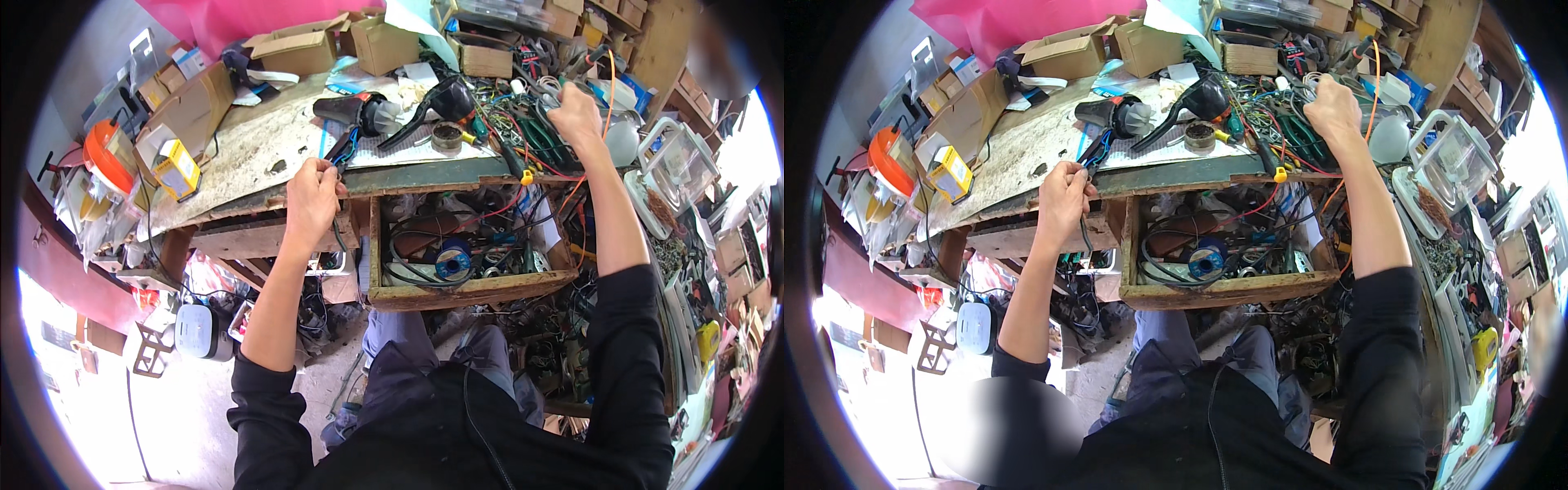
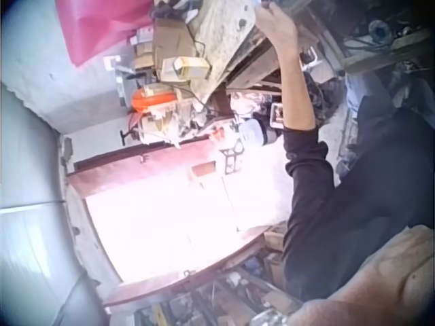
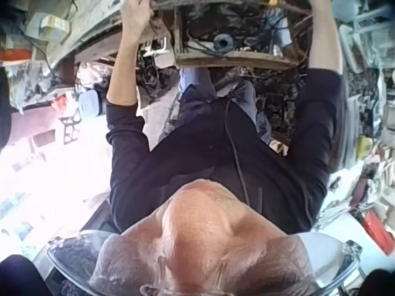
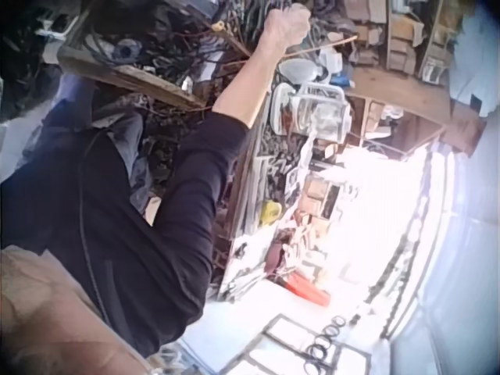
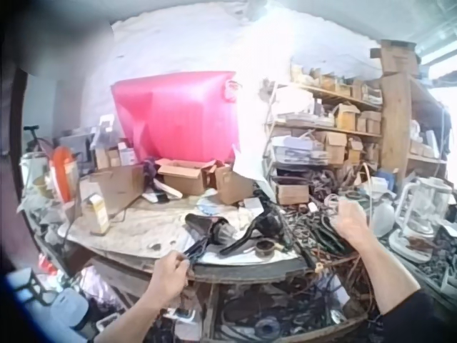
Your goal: The person strips the insulation from a black wire, applies solder to the exposed end, and then uses a soldering iron to tin the wire. The person then holds the soldered wire and appears to prepare for further connections.
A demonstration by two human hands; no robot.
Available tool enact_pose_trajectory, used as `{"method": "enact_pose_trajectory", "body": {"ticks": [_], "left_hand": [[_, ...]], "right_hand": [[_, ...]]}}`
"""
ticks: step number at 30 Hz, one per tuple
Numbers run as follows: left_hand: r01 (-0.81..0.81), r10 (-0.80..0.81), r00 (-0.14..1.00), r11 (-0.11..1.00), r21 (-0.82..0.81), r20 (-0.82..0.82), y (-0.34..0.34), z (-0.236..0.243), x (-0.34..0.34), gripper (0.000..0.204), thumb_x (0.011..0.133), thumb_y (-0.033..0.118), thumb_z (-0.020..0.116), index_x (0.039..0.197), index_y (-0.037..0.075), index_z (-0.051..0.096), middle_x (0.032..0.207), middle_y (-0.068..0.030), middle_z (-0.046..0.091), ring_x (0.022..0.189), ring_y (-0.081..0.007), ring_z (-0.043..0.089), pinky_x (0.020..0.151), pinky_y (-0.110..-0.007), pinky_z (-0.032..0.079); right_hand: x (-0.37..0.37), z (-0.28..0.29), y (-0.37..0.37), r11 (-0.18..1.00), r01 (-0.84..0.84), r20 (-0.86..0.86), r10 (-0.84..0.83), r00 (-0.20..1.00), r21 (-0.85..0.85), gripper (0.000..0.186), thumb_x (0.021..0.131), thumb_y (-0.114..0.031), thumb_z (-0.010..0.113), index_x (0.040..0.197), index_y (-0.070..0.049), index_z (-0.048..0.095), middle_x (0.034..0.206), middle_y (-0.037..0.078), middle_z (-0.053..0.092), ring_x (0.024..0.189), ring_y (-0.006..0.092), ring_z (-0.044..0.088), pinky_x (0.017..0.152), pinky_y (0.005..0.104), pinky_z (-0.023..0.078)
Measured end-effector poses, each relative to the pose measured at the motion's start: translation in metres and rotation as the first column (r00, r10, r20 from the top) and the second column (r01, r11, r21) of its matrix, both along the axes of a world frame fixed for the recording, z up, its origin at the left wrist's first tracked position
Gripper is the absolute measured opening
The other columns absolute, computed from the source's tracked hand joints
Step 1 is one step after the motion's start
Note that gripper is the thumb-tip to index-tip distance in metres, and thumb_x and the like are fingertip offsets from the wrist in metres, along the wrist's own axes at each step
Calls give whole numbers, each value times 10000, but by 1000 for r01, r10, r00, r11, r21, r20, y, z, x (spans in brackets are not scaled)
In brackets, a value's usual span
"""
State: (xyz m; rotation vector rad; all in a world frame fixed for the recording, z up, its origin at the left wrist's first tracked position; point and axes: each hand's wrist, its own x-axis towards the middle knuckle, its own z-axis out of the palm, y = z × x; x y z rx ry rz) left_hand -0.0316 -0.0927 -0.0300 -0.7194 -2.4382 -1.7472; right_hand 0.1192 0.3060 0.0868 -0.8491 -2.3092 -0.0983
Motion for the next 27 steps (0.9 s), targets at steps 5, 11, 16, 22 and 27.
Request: {"method": "enact_pose_trajectory", "body": {"ticks": [5, 11, 16, 22, 27], "left_hand": [[46, -45, 997, 999, -15, 62, 5, 1, -14, 235, 1038, 155, 512, 1089, -58, 598, 730, -73, 645, 471, -75, 481, 432, -245, 378], [25, -23, 1000, 997, -72, 20, -13, 1, -23, 244, 1025, 175, 553, 903, -15, 648, 654, -16, 585, 540, -77, 490, 518, -262, 406], [49, -54, 998, 989, -139, -32, -6, 7, -27, 283, 1016, 190, 569, 837, -16, 642, 627, -19, 573, 550, -97, 506, 532, -277, 428], [37, -43, 998, 991, -130, -44, -6, 9, -23, 291, 1013, 196, 572, 825, -17, 636, 619, -18, 569, 548, -98, 499, 530, -286, 424], [25, -38, 996, 986, -162, -77, -9, 11, -21, 286, 1011, 199, 572, 827, -12, 630, 617, -15, 567, 554, -92, 497, 533, -290, 420]], "right_hand": [[19, -22, -10, 841, -443, -224, 388, 894, -309, 371, 833, -362, 779, 827, 4, 723, 698, 166, 666, 659, 304, 629, 630, 397, 462], [14, -39, -139, 771, -555, 37, 594, 804, -311, 453, 815, -438, 776, 746, -21, 614, 697, 122, 647, 638, 290, 606, 613, 407, 460], [-4, -59, -164, 817, -576, 214, 568, 795, -27, 428, 816, -445, 725, 778, -45, 578, 800, 153, 666, 838, 366, 680, 703, 477, 522], [-26, -73, -181, 809, -574, 242, 536, 809, 128, 327, 748, -292, 789, 877, -38, 628, 865, 139, 678, 852, 319, 695, 710, 449, 557], [-32, -76, -183, 781, -582, 236, 536, 811, 227, 285, 746, -260, 783, 869, -48, 637, 858, 121, 669, 845, 294, 697, 690, 418, 567]]}}
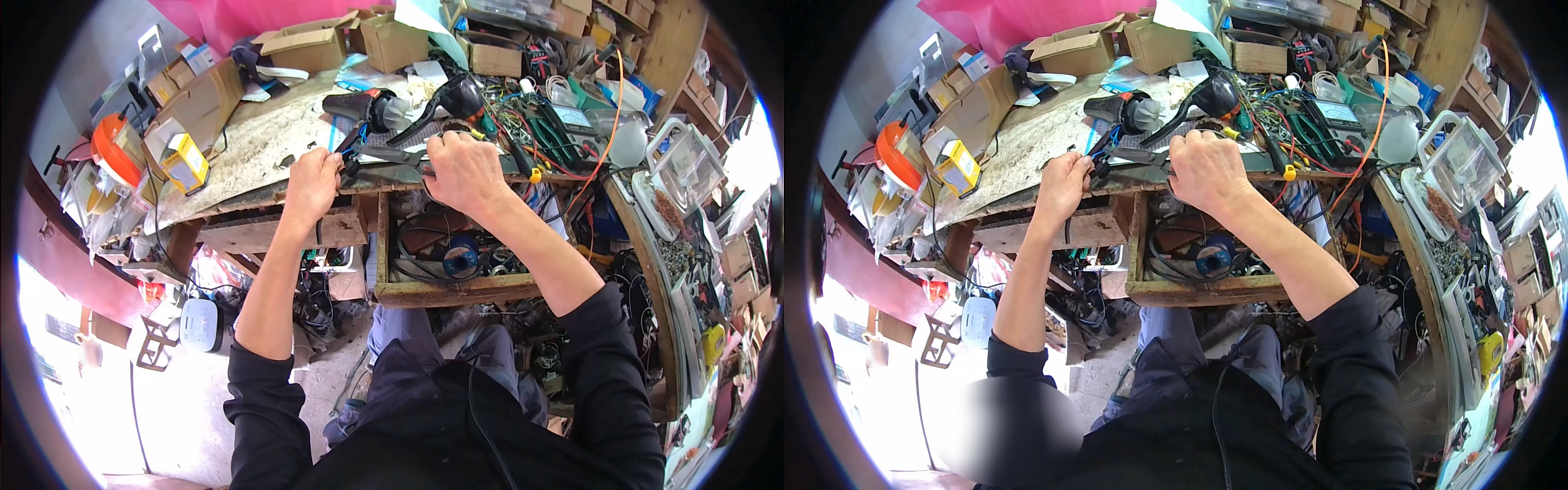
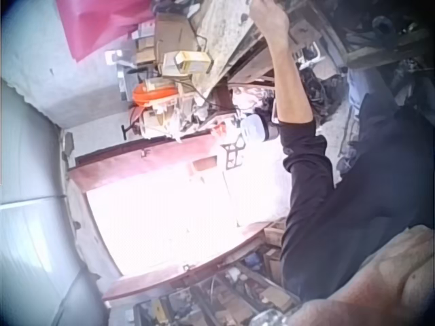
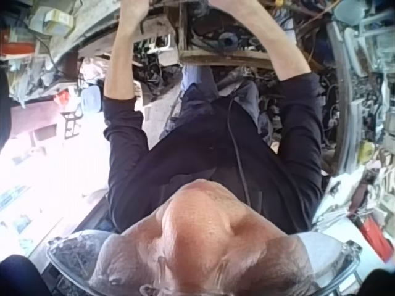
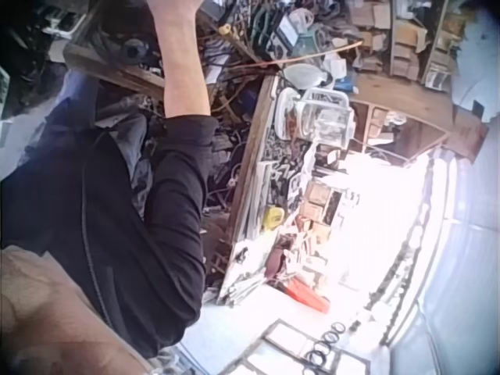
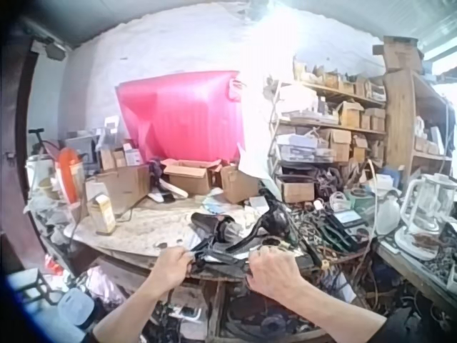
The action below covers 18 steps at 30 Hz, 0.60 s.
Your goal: The person strips the insulation from a black wire, applies solder to the exposed end, and then uses a soldering iron to tin the wire. The person then holds the soldered wire and appears to prepare for further connections.
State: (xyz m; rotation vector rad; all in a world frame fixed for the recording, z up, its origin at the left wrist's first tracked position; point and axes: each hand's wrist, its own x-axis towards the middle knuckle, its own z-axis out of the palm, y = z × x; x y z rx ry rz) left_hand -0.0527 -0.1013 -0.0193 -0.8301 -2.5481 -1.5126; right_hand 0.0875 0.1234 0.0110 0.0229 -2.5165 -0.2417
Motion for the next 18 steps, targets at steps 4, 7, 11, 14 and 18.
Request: {"method": "enact_pose_trajectory", "body": {"ticks": [4, 7, 11, 14, 18], "left_hand": [[21, -21, 1000, 999, 35, 13, 3, 0, 0, 287, 1014, 195, 567, 814, -5, 615, 611, -5, 553, 548, -89, 486, 525, -291, 408], [71, -72, 997, 997, 37, 14, 4, 2, 0, 286, 1022, 192, 561, 810, 5, 603, 602, 1, 535, 542, -85, 476, 512, -285, 395], [98, -108, 987, 991, 92, 117, 2, 5, -1, 255, 1037, 189, 546, 850, 26, 605, 608, 24, 505, 530, -68, 436, 490, -256, 361], [113, -149, 960, 981, 160, 238, 2, 6, -2, 232, 1043, 189, 539, 880, 41, 610, 628, 39, 497, 523, -55, 409, 482, -234, 343], [115, -159, 951, 978, 175, 267, 1, 9, -1, 224, 1047, 190, 538, 888, 52, 613, 649, 43, 501, 519, -46, 397, 478, -220, 333]], "right_hand": [[-2, -3, 2, 999, -24, -59, 27, 998, 49, 262, 746, -239, 778, 842, -55, 618, 826, 108, 647, 813, 283, 687, 666, 404, 565], [-8, -8, 5, 990, -13, -112, 28, 993, 137, 219, 743, -205, 750, 807, -64, 596, 799, 98, 635, 783, 277, 683, 640, 386, 562], [-13, -5, 9, 975, -49, -136, 80, 988, 215, 177, 730, -169, 717, 773, -77, 572, 763, 84, 618, 739, 262, 674, 609, 370, 553], [-16, -3, 16, 960, -66, -136, 106, 985, 273, 138, 738, -147, 686, 764, -82, 566, 741, 73, 607, 707, 245, 658, 591, 361, 542], [-23, -4, 22, 938, -68, -157, 127, 979, 339, 100, 760, -142, 646, 753, -92, 561, 720, 61, 598, 676, 225, 639, 571, 343, 526]]}}
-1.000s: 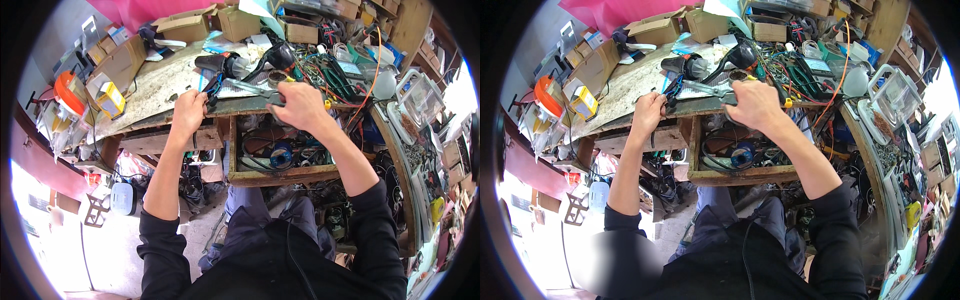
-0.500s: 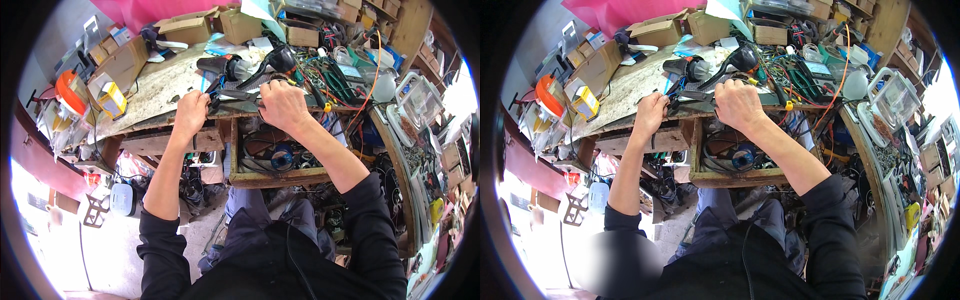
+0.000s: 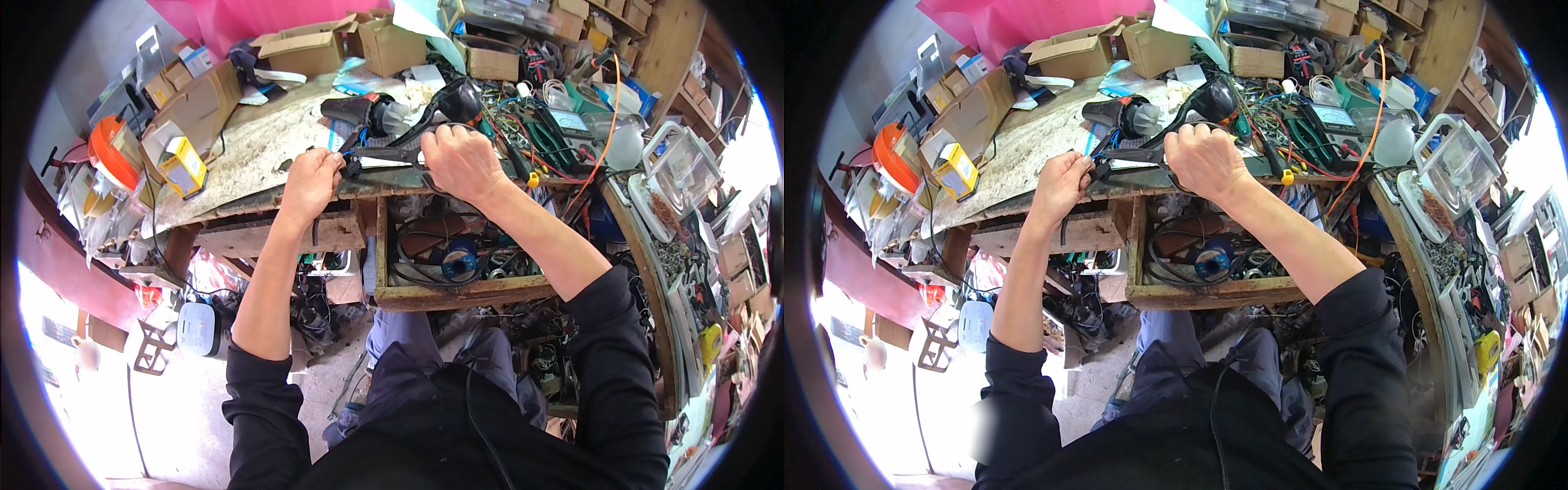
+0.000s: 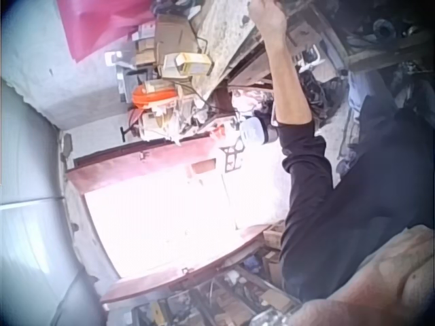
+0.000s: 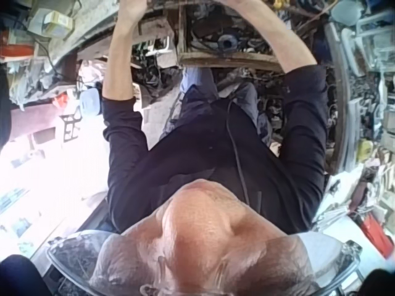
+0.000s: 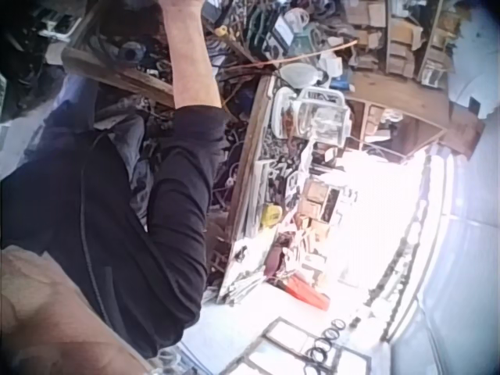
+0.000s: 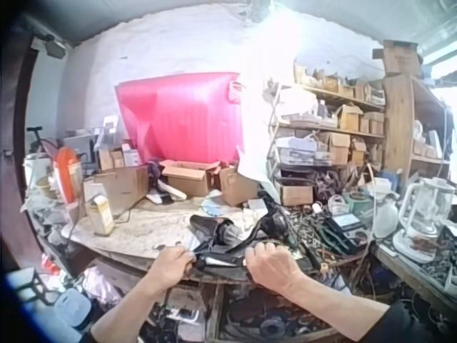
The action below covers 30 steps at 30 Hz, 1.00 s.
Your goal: The person strips the insulation from a black wire, applies solder to the exposed end, and then uses a soldering iron to tin the wire. The person then holds the soldered wire and appears to prepare for further connections.
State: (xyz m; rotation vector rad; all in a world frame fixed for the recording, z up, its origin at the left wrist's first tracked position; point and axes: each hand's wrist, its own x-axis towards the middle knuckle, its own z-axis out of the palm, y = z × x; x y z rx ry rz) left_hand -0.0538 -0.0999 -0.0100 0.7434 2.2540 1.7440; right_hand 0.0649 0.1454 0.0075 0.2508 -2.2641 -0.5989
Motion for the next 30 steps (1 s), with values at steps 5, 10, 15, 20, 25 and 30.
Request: {"method": "enact_pose_trajectory", "body": {"ticks": [5, 10, 15, 20, 25, 30], "left_hand": [[16, -18, 999, 999, 40, 46, -2, 2, -1, 226, 1053, 199, 541, 895, 52, 609, 647, 42, 500, 513, -43, 396, 463, -213, 320], [39, -48, 993, 995, 87, 103, -2, 4, 1, 219, 1057, 203, 539, 907, 56, 600, 635, 42, 492, 471, -43, 382, 418, -215, 292], [29, -51, 982, 992, 120, 181, -1, 7, 4, 218, 1055, 212, 541, 902, 64, 591, 629, 37, 497, 443, -47, 383, 385, -221, 282], [4, -23, 985, 994, 113, 172, -1, 5, 6, 213, 1053, 210, 536, 899, 71, 583, 629, 36, 500, 445, -49, 390, 386, -221, 289], [-15, 5, 992, 997, 79, 127, 1, 5, 11, 193, 1046, 192, 531, 910, 68, 589, 632, 35, 504, 466, -52, 403, 409, -224, 300], [-6, 6, 1000, 999, 33, -10, 2, -2, 2, 181, 1032, 172, 537, 942, 39, 622, 633, 42, 496, 488, -49, 400, 439, -229, 306]], "right_hand": [[-8, 7, 3, 995, -45, 8, 44, 999, 90, 73, 780, -150, 636, 737, -106, 595, 688, 58, 617, 617, 212, 648, 537, 345, 520], [-13, 5, 15, 994, -105, 66, 102, 993, 39, 71, 789, -141, 628, 740, -95, 603, 685, 71, 631, 595, 227, 672, 527, 356, 528], [-17, 9, 22, 994, -93, 110, 85, 990, 65, 46, 765, -126, 646, 751, -89, 623, 690, 84, 657, 628, 228, 703, 547, 359, 549], [-17, 20, 16, 990, -88, 146, 72, 987, 106, 41, 741, -118, 657, 747, -87, 632, 694, 91, 673, 639, 235, 714, 552, 355, 552], [-17, 31, 16, 980, -93, 165, 63, 984, 177, 54, 750, -121, 642, 747, -88, 600, 680, 81, 629, 610, 229, 684, 524, 354, 531], [-18, 31, 7, 968, -49, 99, 25, 995, 248, 69, 765, -149, 634, 745, -99, 591, 668, 46, 608, 594, 214, 661, 516, 342, 499]]}}
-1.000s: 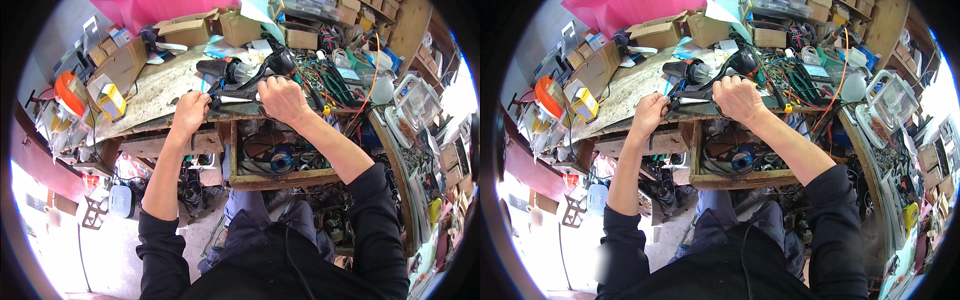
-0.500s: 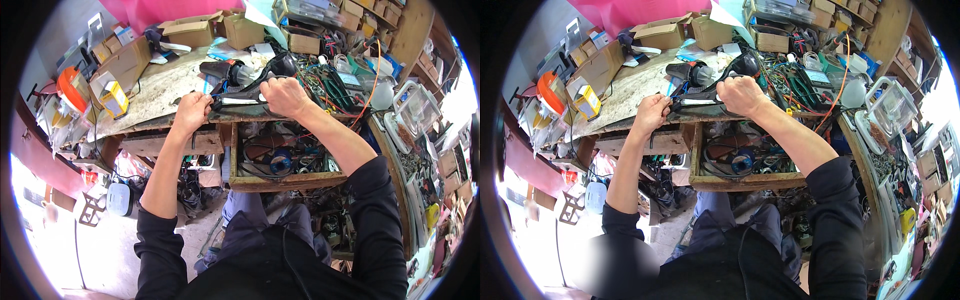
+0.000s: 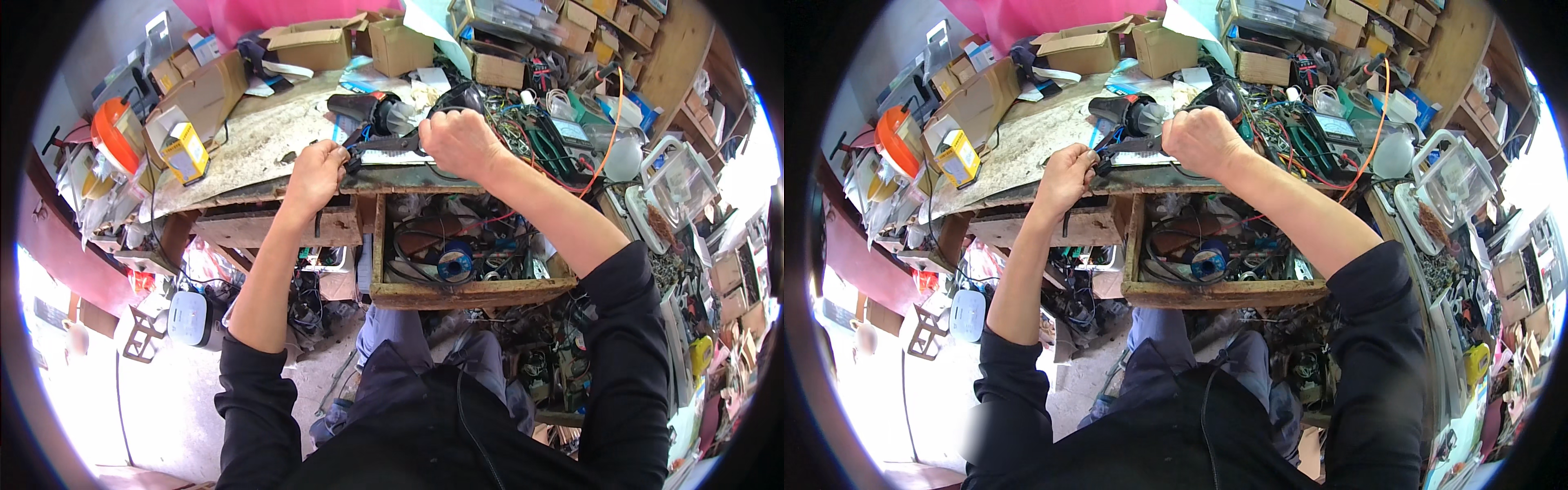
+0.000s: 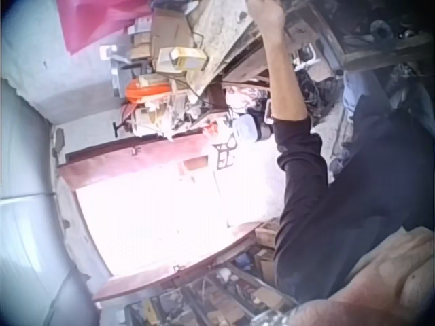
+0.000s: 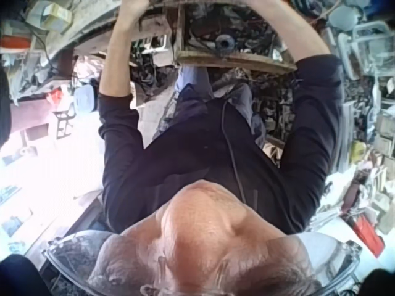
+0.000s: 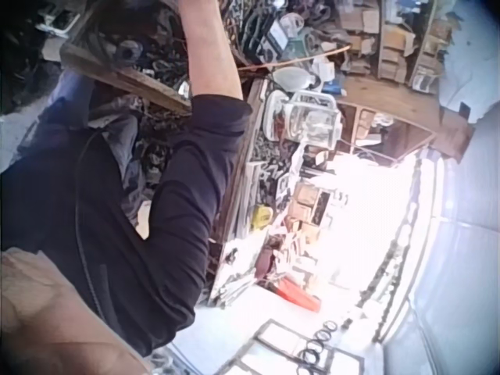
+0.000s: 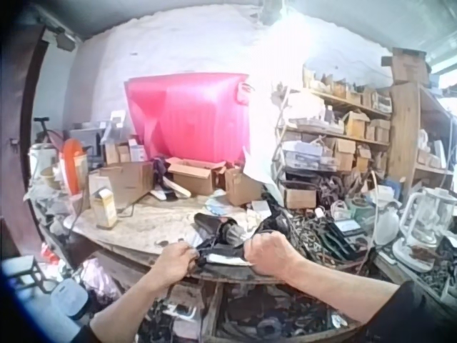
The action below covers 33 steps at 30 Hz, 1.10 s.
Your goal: The person strips the insulation from a black wire, applies solder to the exposed end, and then uses a soldering iron to tin the wire. The person then holds the soldered wire and appears to prepare for further connections.
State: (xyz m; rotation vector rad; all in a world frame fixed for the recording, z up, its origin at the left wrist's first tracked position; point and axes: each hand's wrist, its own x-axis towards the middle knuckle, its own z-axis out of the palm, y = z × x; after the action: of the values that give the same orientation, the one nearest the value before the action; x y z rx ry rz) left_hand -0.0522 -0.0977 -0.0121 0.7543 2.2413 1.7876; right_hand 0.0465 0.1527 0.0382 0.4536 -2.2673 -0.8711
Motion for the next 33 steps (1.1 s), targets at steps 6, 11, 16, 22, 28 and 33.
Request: {"method": "enact_pose_trajectory", "body": {"ticks": [6, 11, 16, 22, 28, 33], "left_hand": [[41, -40, 999, 999, -14, 23, 2, 7, 0, 212, 1022, 159, 538, 933, 3, 649, 623, 30, 517, 500, -62, 443, 457, -247, 350], [81, -82, 994, 997, 16, 72, 0, 8, 2, 220, 1025, 153, 535, 934, -10, 652, 621, 30, 524, 502, -64, 453, 462, -249, 367], [78, -82, 992, 996, 45, 100, -3, 2, -1, 198, 1052, 177, 530, 968, 20, 619, 620, 40, 493, 458, -47, 383, 417, -221, 303], [36, -41, 994, 998, 55, 99, -1, 3, 4, 186, 1054, 176, 525, 958, 33, 596, 632, 21, 521, 447, -53, 402, 404, -226, 306], [15, -40, 990, 983, 182, 134, -12, -8, 14, 147, 1055, 185, 522, 1008, 48, 549, 746, -29, 598, 538, -84, 516, 452, -243, 411], [24, -56, 988, 977, 214, 146, -14, -17, 21, 211, 944, 80, 623, 1098, -38, 543, 886, -119, 687, 670, -145, 658, 604, -288, 569]], "right_hand": [[1, -5, -2, 999, 0, -74, 4, 997, 55, 96, 774, -189, 620, 736, -105, 595, 686, 32, 599, 636, 197, 613, 569, 337, 438], [-3, -9, -2, 1000, -18, -66, 19, 998, 7, 82, 757, -176, 644, 726, -106, 615, 692, 50, 632, 646, 196, 640, 560, 336, 452], [-7, -9, -2, 997, -54, -2, 54, 999, -62, 80, 742, -166, 648, 726, -93, 622, 686, 67, 637, 607, 213, 648, 509, 347, 456], [-8, -8, 9, 997, -49, 62, 52, 997, -52, 55, 748, -130, 633, 747, -78, 652, 686, 81, 650, 623, 239, 679, 524, 343, 516], [12, -5, 5, 974, 51, 16, -48, 999, -222, 56, 756, -130, 621, 736, -79, 630, 726, 89, 667, 671, 247, 694, 572, 370, 537], [39, -17, -4, 909, 152, 126, -111, 986, -389, 267, 717, -269, 795, 769, -54, 645, 775, 119, 690, 753, 290, 711, 639, 400, 557]]}}
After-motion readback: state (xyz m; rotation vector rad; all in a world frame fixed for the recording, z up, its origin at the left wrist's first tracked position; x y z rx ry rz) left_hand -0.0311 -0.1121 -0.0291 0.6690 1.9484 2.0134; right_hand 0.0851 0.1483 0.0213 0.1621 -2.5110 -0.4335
